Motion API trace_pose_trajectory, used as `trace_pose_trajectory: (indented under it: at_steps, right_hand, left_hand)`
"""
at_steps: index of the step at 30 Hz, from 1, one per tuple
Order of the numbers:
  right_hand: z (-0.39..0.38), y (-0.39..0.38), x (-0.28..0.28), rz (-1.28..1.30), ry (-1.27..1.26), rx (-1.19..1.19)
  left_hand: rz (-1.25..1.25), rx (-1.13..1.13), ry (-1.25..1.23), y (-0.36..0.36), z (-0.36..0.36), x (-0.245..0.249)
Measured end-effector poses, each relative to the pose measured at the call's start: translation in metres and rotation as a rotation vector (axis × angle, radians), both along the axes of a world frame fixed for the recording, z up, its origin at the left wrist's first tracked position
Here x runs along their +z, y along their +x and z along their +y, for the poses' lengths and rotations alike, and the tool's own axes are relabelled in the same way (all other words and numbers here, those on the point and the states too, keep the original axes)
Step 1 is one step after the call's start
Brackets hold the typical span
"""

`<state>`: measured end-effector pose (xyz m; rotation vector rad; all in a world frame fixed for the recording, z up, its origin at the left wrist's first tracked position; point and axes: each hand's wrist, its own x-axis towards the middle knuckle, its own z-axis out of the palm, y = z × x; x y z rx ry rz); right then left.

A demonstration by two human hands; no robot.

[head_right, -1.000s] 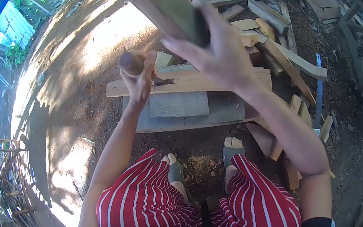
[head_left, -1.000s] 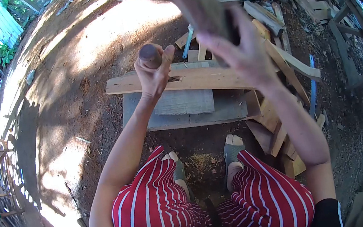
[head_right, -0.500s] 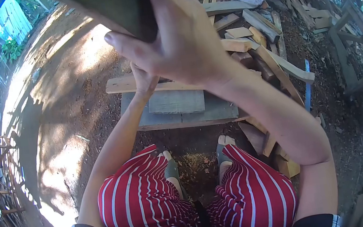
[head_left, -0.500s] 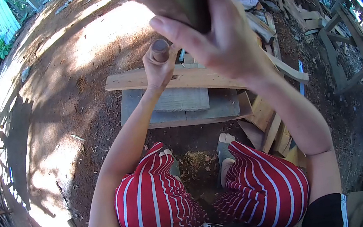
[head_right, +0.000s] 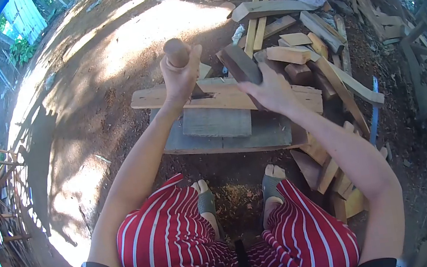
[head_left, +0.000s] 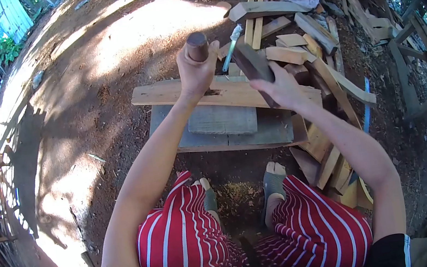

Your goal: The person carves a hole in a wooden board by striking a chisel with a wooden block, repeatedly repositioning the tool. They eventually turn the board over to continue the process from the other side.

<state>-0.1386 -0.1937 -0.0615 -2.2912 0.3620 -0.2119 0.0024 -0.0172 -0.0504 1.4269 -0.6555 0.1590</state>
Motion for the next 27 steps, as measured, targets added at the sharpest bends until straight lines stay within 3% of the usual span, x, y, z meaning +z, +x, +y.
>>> trace_pose_trajectory:
  at_steps: [4, 6, 10, 14, 16, 18, 23, 27]
  right_hand:
    - [-0.004, -0.018, -0.035, 0.076, -0.013, 0.030]
    - [-0.005, -0.019, -0.037, 0.274, -0.007, 0.000]
    - [-0.004, -0.024, -0.046, 0.202, -0.099, -0.012]
    - [-0.002, -0.023, -0.037, 0.193, 0.006, -0.030]
    - [-0.002, -0.022, -0.033, 0.197, 0.029, -0.013]
    - [-0.002, -0.022, -0.035, 0.197, 0.020, -0.020]
    - [-0.002, -0.027, -0.049, 0.116, -0.156, -0.030]
    - [0.004, -0.033, -0.047, 0.176, -0.227, 0.015]
  left_hand:
    - [0.102, 0.065, 0.095, 0.022, -0.011, 0.000]
    - [0.146, 0.072, 0.183, 0.037, -0.021, 0.003]
    - [0.121, 0.026, 0.215, 0.066, -0.056, -0.006]
    - [0.210, -0.052, 0.259, 0.075, -0.058, -0.005]
    - [0.368, -0.231, 0.236, 0.075, -0.054, 0.001]
    - [0.325, -0.239, 0.233, 0.068, -0.055, 0.007]
    - [0.208, -0.164, 0.126, 0.032, -0.024, 0.012]
    - [0.067, -0.034, -0.200, 0.014, 0.020, 0.025]
